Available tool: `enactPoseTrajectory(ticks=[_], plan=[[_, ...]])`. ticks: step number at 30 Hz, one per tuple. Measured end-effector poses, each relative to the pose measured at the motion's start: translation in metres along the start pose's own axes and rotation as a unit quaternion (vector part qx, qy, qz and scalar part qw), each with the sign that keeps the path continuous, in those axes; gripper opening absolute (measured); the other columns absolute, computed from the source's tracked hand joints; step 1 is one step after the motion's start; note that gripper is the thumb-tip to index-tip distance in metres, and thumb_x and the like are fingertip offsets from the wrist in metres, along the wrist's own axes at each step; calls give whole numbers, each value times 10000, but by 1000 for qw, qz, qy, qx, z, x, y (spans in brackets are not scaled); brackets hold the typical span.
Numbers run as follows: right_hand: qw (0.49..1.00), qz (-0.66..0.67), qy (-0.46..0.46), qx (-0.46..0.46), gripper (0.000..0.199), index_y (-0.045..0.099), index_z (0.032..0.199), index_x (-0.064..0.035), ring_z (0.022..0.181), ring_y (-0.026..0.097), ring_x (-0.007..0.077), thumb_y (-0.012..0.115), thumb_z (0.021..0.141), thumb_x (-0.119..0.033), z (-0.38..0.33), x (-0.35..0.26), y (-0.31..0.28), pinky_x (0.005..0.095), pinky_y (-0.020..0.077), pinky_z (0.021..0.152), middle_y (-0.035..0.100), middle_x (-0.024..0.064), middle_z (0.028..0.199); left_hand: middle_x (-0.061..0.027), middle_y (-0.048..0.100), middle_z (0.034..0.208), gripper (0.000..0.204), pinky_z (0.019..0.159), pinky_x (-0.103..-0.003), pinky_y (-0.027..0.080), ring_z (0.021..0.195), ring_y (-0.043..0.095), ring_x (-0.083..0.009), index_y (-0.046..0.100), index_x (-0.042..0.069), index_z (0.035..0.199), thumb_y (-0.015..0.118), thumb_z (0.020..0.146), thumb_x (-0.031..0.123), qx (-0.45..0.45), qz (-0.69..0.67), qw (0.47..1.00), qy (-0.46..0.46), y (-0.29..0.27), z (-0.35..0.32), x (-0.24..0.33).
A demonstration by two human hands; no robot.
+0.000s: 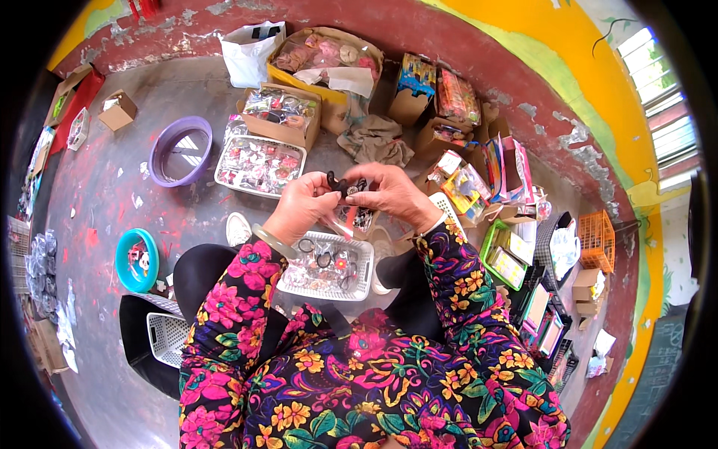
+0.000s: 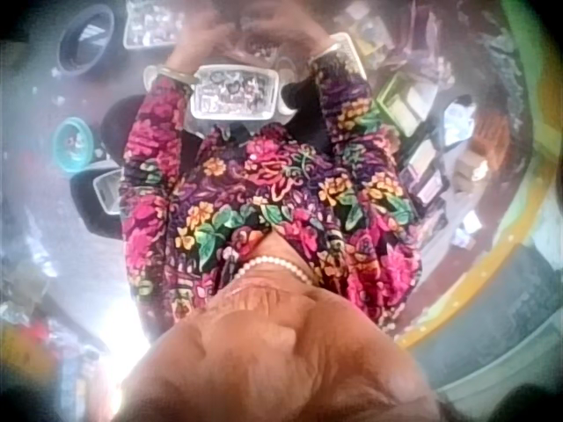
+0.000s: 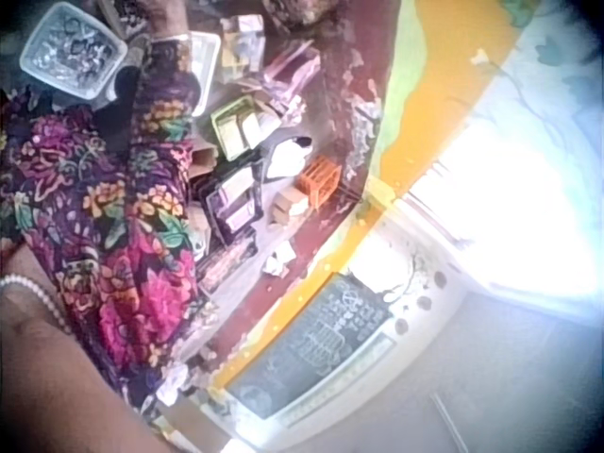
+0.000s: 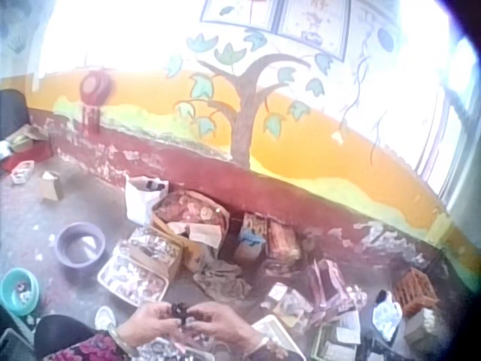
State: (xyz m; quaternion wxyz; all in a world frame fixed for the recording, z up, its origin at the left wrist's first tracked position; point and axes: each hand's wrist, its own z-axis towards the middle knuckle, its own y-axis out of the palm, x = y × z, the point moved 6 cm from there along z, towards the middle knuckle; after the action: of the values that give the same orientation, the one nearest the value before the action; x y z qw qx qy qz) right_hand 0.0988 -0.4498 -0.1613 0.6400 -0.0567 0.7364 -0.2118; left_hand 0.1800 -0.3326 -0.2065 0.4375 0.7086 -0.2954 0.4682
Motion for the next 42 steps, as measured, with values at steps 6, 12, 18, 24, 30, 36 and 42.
enactPoseTrajectory(ticks=[6, 12, 18, 24, 30, 36, 42], plan=[[994, 95, 47, -9, 212, 612, 921, 28, 650, 499, 37, 657, 767, -111, 1, 18, 13, 211, 414, 549, 598, 1, 726, -18, 560, 648, 81, 428, -200, 427, 511, 530, -63, 538, 4, 801, 574, 747, 53, 80, 36, 996, 2, -2, -3, 5], [998, 11, -27, 47, 186, 617, 872, 41, 686, 521, 56, 634, 762, -108, 3, -1, 14, 231, 440, 606, 609, 24, 739, -8, 547, 639, 30, 415, -197, 422, 502, 537, -69, 525, 18, 761, 534, 745, 41, 136, 86, 987, 29, -14, 0, -3], [997, 66, 28, -15, 157, 625, 869, 43, 696, 518, 53, 631, 785, -90, 4, 6, 16, 213, 435, 613, 601, -1, 771, 9, 527, 612, 78, 439, -206, 395, 526, 491, -49, 524, 23, 699, 566, 751, 64, 89, 73, 992, 46, -10, 1, -5], [997, -35, -16, -62, 155, 629, 887, 34, 671, 505, 58, 623, 792, -89, 1, 3, 13, 221, 414, 597, 586, -9, 738, 16, 532, 613, 133, 456, -221, 373, 550, 455, -36, 569, 6, 718, 611, 770, 121, 66, 130, 989, 18, -9, 1, -7], [996, 74, 42, 9, 189, 633, 895, 33, 656, 509, 48, 643, 766, -105, 0, 4, 5, 216, 421, 577, 606, -15, 710, -13, 586, 649, 155, 421, -181, 430, 489, 544, -63, 562, 26, 781, 545, 856, 161, 72, 69, 995, 7, -10, 0, -3], [988, 145, 40, 44, 165, 637, 881, 20, 665, 508, 25, 654, 787, -114, 2, 4, -1, 179, 410, 572, 601, -23, 748, -24, 598, 640, 159, 431, -185, 437, 479, 559, -82, 584, 27, 853, 530, 884, 173, 76, -19, 997, 24, -18, -1, -4], [975, 199, -5, 100, 151, 641, 888, 7, 650, 490, 20, 652, 790, -107, 4, -5, 5, 171, 396, 574, 577, -37, 734, -10, 581, 621, 152, 434, -183, 411, 467, 522, -70, 590, 43, 834, 564, 872, 189, 163, -169, 970, 63, -16, -7, 3]])
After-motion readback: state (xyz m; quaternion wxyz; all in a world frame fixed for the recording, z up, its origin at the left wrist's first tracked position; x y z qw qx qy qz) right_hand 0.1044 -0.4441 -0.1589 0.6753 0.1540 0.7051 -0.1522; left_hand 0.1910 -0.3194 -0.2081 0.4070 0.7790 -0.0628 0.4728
